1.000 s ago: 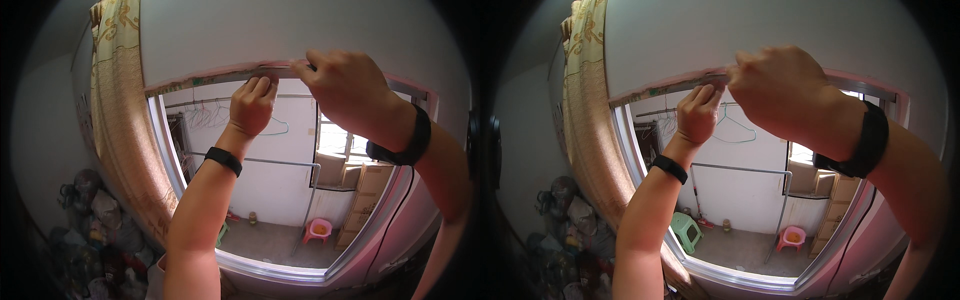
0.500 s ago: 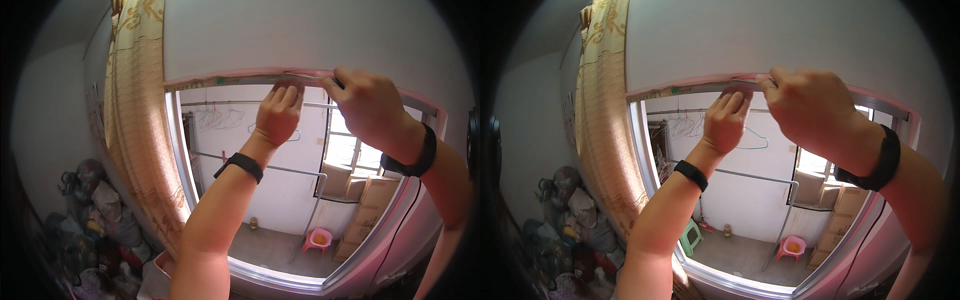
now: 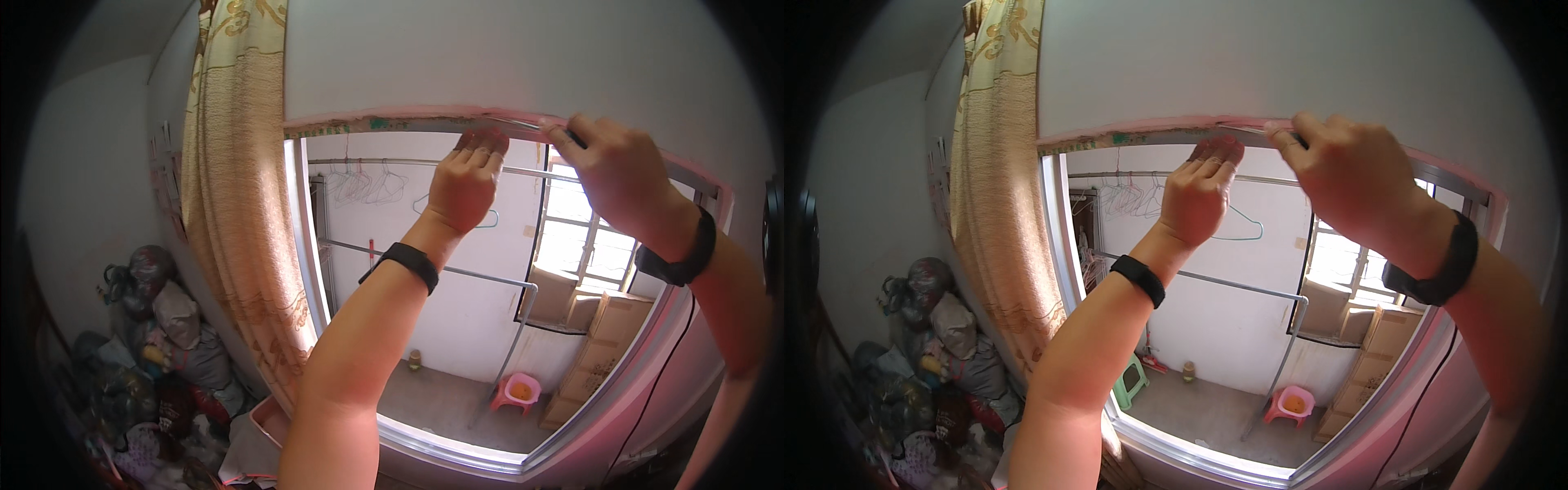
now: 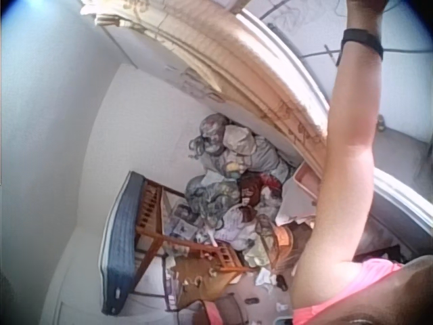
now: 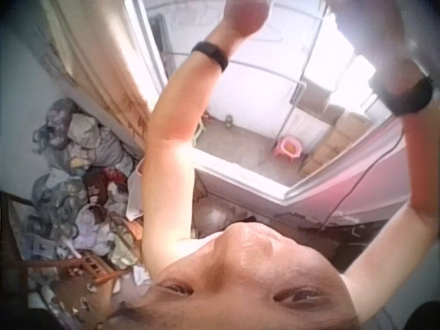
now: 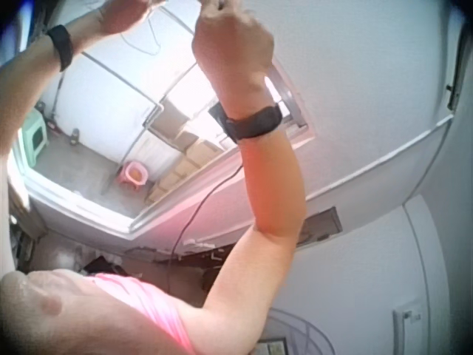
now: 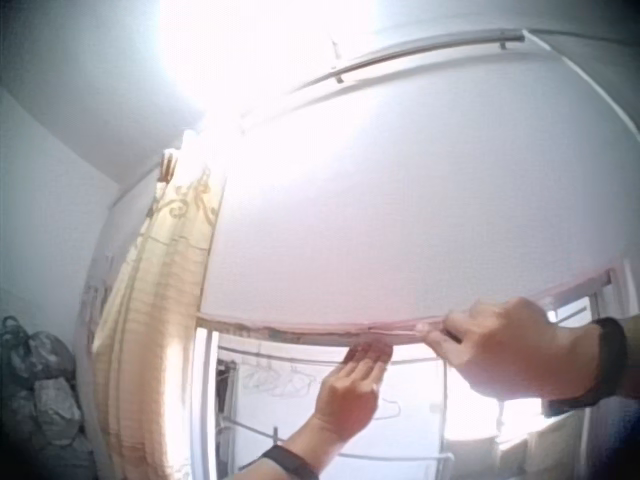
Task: The person uses a screwdriver and their hands to remove a damaged or old screen spline from a window frame, prying it out along the top edge and corner.
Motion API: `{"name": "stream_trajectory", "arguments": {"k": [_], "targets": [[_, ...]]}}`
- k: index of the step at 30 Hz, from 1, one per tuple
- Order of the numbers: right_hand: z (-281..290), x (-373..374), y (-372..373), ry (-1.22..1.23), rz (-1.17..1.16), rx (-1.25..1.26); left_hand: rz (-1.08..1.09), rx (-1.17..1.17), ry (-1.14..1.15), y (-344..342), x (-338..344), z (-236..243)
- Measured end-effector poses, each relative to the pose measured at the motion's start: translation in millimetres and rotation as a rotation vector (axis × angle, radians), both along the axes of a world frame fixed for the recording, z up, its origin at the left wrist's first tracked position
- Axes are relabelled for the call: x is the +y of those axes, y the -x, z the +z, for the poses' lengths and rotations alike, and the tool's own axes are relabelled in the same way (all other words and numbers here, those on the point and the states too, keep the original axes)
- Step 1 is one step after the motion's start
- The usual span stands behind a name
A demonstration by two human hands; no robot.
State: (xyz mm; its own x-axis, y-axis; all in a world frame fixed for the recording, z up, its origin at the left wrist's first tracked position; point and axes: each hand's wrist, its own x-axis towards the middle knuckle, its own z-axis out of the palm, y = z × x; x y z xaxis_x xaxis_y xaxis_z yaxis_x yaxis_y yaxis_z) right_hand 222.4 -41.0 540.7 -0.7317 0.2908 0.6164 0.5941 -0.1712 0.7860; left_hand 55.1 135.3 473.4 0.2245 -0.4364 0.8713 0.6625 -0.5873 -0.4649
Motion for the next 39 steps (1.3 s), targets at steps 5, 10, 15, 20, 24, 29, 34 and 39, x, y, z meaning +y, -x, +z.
{"name": "stream_trajectory", "arguments": {"k": [5,10,15,20,24,29,34,39], "targets": [[-4.7,2.9,23.7,-0.002,-0.003,0.053,-0.030,0.064,0.110,-1.4,-6.5,-0.2],[4.6,6.6,7.2,-0.002,0.058,-0.020,-0.040,0.009,0.040,0.8,-3.6,3.1],[0.0,11.1,-5.2,0.029,0.044,0.001,-0.050,0.012,0.056,4.4,-4.8,3.3],[-1.8,15.3,9.8,0.001,0.073,0.024,-0.065,0.047,0.107,3.2,-10.4,6.9],[-1.1,14.7,1.3,0.000,0.093,-0.004,-0.056,0.055,0.113,6.5,-7.1,6.4],[-1.9,22.5,-4.2,-0.036,0.116,-0.058,-0.026,0.053,0.062,9.5,-5.1,8.6],[-4.4,26.5,-7.7,-0.038,0.149,-0.046,-0.053,0.067,0.103,4.0,-8.5,7.1],[-0.5,33.2,6.1,-0.004,0.130,0.006,-0.033,0.075,0.082,5.4,-2.5,8.5]]}}
